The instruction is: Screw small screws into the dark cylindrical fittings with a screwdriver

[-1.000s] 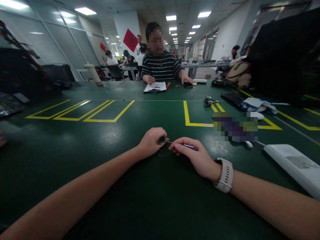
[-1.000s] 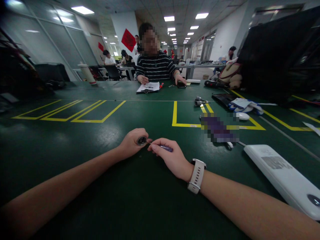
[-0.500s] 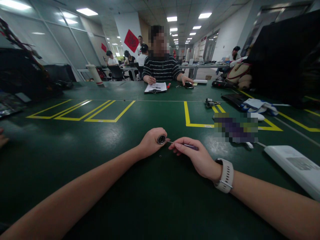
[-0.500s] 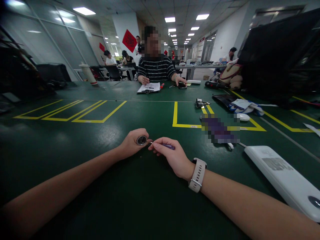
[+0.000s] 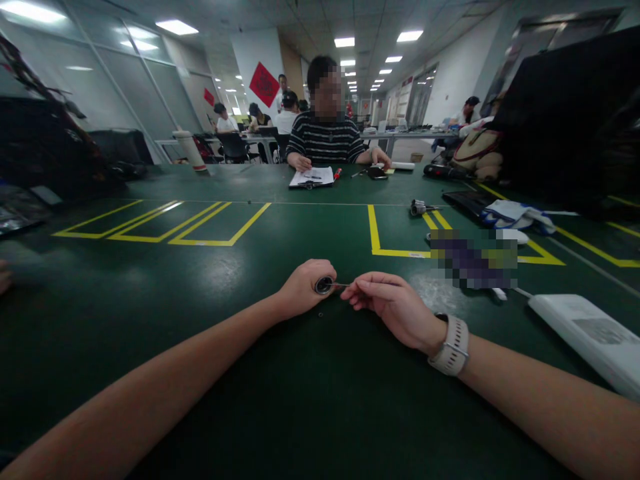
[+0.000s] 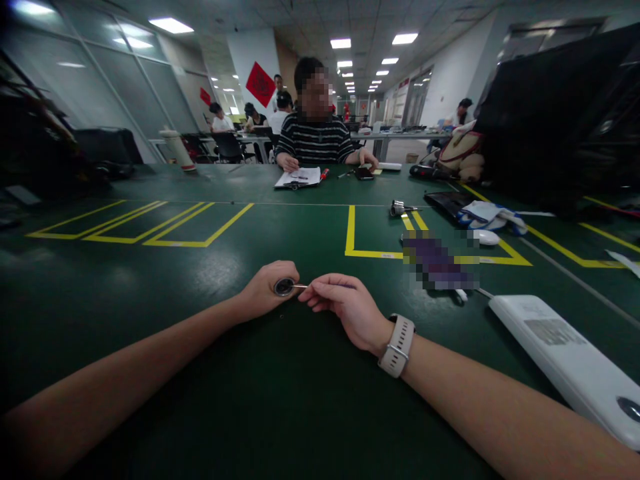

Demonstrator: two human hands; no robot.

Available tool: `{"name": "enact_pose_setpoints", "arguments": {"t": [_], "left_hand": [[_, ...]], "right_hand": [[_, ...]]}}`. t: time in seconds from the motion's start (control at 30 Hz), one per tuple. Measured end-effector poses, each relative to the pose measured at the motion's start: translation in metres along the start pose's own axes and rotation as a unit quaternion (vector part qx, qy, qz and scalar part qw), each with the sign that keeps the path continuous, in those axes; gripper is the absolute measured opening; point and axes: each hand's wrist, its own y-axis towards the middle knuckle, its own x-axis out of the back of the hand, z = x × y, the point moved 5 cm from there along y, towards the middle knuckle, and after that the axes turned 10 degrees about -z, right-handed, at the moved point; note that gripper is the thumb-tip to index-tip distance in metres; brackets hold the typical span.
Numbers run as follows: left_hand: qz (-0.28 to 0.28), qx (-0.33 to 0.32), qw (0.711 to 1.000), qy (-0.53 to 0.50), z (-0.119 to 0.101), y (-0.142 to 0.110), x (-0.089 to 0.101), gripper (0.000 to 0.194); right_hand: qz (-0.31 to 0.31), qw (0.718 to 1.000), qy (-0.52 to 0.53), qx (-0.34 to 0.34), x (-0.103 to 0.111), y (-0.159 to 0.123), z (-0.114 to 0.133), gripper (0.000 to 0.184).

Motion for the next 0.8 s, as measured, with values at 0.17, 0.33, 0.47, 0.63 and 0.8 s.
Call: {"name": "enact_pose_setpoints", "arguments": {"t": [0.17,0.33,0.47,0.63,0.8], "left_hand": [[-0.01,0.023,1.0,0.005,0.0039,0.0004,-0.0011,0.018],[-0.011,0.027,0.999,0.016,0.0038,0.0008,-0.0011,0.019],[-0.006,0.032,0.999,0.021,0.0037,0.0011,-0.0008,0.019],[-0.005,0.034,0.999,0.025,0.0038,0.0011,-0.0005,0.019],[0.0,0.041,0.999,0.024,0.0035,0.001,-0.0007,0.018]], "right_hand": [[-0.008,1.0,-0.005,0.013,0.0007,-0.0012,-0.0018,0.011],[-0.018,1.0,-0.012,0.018,0.0004,-0.002,-0.0018,0.01],[-0.017,0.999,-0.012,0.027,0.0018,-0.002,-0.002,0.011],[-0.019,0.999,-0.014,0.032,0.0031,-0.0019,-0.0023,0.012],[-0.025,0.999,-0.012,0.033,0.003,-0.0026,-0.0019,0.013]]}}
